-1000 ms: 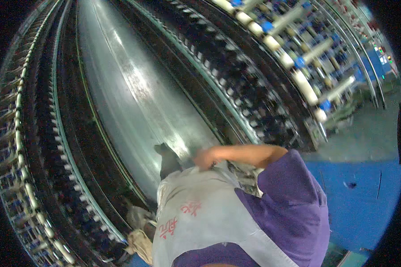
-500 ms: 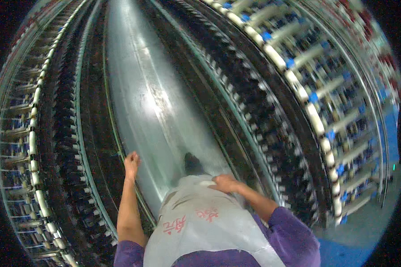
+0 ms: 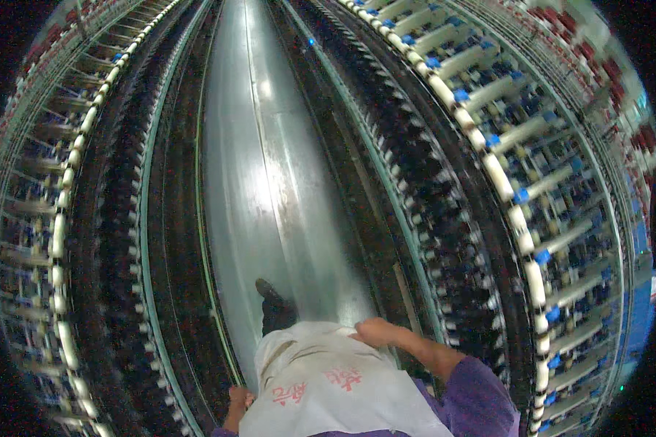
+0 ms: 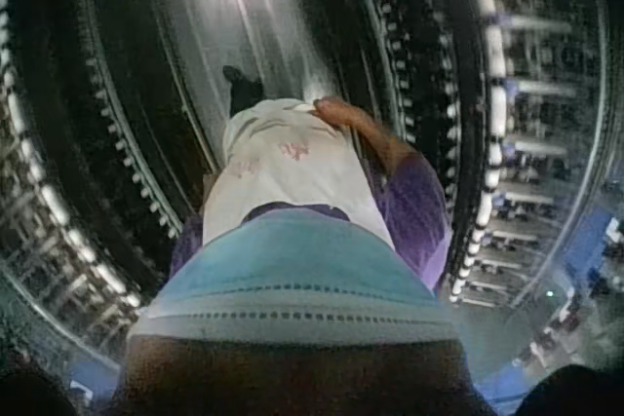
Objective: The person operates a textile machine by inserting white and pink spools into slots, threading yarn through guides, and adjusting components. They walk between machines, retrieve spools from a bag, and place them into the machine while handling yarn with both hands.
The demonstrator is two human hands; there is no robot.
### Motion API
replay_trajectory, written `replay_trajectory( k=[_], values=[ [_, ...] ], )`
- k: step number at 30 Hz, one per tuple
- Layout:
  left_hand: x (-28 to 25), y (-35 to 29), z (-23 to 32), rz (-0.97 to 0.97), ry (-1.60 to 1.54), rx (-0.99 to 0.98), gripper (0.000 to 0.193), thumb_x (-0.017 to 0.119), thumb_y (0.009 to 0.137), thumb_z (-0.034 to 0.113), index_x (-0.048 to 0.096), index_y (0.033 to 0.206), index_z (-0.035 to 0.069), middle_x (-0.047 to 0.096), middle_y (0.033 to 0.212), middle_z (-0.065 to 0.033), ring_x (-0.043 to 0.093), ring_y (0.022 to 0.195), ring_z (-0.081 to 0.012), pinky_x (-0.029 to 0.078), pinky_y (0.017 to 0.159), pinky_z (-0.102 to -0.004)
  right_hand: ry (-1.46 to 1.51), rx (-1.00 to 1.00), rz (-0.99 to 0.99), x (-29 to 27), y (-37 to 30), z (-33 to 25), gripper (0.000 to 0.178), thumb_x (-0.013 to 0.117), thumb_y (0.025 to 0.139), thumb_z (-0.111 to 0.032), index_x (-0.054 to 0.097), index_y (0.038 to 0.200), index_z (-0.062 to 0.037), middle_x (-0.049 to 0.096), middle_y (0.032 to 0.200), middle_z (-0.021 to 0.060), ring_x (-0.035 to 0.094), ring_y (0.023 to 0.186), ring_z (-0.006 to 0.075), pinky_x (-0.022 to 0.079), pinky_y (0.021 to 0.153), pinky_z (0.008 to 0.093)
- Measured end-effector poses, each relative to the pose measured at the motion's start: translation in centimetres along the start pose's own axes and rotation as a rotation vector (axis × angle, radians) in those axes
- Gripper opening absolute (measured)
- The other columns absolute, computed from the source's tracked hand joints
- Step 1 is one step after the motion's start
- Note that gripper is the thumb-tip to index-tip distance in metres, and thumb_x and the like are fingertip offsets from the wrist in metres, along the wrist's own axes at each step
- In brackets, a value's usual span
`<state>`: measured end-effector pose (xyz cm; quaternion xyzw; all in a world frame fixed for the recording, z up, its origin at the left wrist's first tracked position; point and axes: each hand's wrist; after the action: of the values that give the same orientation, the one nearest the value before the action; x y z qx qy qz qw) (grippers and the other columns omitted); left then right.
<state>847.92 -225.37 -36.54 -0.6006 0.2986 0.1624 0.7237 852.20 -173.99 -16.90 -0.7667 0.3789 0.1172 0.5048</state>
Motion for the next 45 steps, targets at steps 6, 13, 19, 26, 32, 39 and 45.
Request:
replay_trajectory(
  k=[6, 13, 19, 26, 32, 39, 45],
  values=[
    [-8.7, 13.3, -4.6, 0.022, -0.394, -0.157, 0.031, 0.049, 0.088, 0.031, 0.061, 0.087, 0.002, 0.064, 0.084, -0.0137, 0.062, 0.071, -0.029, 0.051, 0.065, -0.0417, 0.082, 0.076, 0.189, -9.7, 12.7, 1.1, 0.055, 0.044, 0.093, -0.049, 0.065, 0.086, 0.0012, 0.063, 0.082, 0.0254, 0.06, 0.081, 0.0432, 0.046, 0.073, 0.0501],
    [-39.8, 37.3, 1.0, 0.254, -1.738, 0.085, 0.017, 0.053, 0.085, 0.008, 0.052, 0.069, 0.002, 0.052, 0.064, -0.0068, 0.044, 0.051, -0.0171, 0.035, 0.046, -0.0359, 0.171, 0.201, 0.264, -28.6, 21.4, -1.0, 0.047, 0.049, 0.09, -0.046, 0.064, 0.093, -0.0019, 0.064, 0.085, 0.0232, 0.062, 0.083, 0.0402, 0.047, 0.075, 0.0499],
    [-67.1, 53.6, 17.6, 0.412, -1.182, 0.442, 0.019, 0.055, 0.087, 0.012, 0.061, 0.098, -0.003, 0.061, 0.075, -0.0052, 0.054, 0.063, -0.0136, 0.043, 0.058, -0.0294, 0.231, 0.409, 0.498, -38.7, 30.1, 4.9, 0.028, 0.055, 0.085, -0.031, 0.063, 0.088, -0.0041, 0.064, 0.086, 0.0214, 0.061, 0.08, 0.0411, 0.048, 0.072, 0.0498],
    [-72.3, 61.8, 20.5, 0.12, -1.049, 0.203, 0.023, 0.056, 0.087, 0.016, 0.062, 0.097, -0.004, 0.064, 0.081, -0.0099, 0.058, 0.064, -0.0196, 0.048, 0.061, -0.0333, 0.105, 0.097, 0.562, -53.9, 45.3, 12.6, 0.014, 0.058, 0.074, -0.014, 0.062, 0.083, -0.0044, 0.062, 0.085, 0.0201, 0.061, 0.075, 0.041, 0.049, 0.067, 0.0508],
    [-72.3, 68.3, 14.2, 0.069, -0.555, 0.101, 0.019, 0.058, 0.081, 0.017, 0.056, 0.076, -0.001, 0.055, 0.067, -0.0078, 0.052, 0.058, -0.0198, 0.042, 0.057, -0.038, -0.166, 0.015, 0.472, -78.0, 57.7, 14.6, 0.015, 0.057, 0.075, -0.011, 0.057, 0.084, 0.0004, 0.063, 0.078, 0.0199, 0.062, 0.077, 0.0407, 0.048, 0.067, 0.0496],
    [-88.5, 84.0, 13.8, 0.07, -0.593, 0.11, 0.018, 0.056, 0.083, 0.013, 0.051, 0.069, 0.003, 0.05, 0.06, -0.0069, 0.047, 0.051, -0.0186, 0.038, 0.049, -0.0358, 0.027, 0.103, 0.752, -95.7, 69.3, 13.4, 0.016, 0.056, 0.08, -0.018, 0.058, 0.081, -0.0016, 0.063, 0.079, 0.0207, 0.061, 0.077, 0.0402, 0.049, 0.069, 0.0493],
    [-108.0, 101.4, 12.6, 0.188, -0.295, 0.386, 0.022, 0.054, 0.084, 0.01, 0.047, 0.064, 0.006, 0.045, 0.055, -0.0062, 0.043, 0.046, -0.0175, 0.034, 0.043, -0.0339, 0.087, 0.331, 0.721, -103.8, 70.8, 14.6, 0.026, 0.055, 0.085, -0.021, 0.063, 0.102, -0.0019, 0.066, 0.094, 0.0188, 0.062, 0.085, 0.0392, 0.049, 0.076, 0.0457]
  ],
)
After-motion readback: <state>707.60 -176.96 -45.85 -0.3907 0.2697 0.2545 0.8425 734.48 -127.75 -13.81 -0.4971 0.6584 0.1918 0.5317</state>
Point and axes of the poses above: each hand's wrist, its own y-axis towards the middle knuckle, its own x-axis out of the palm, z = x × y
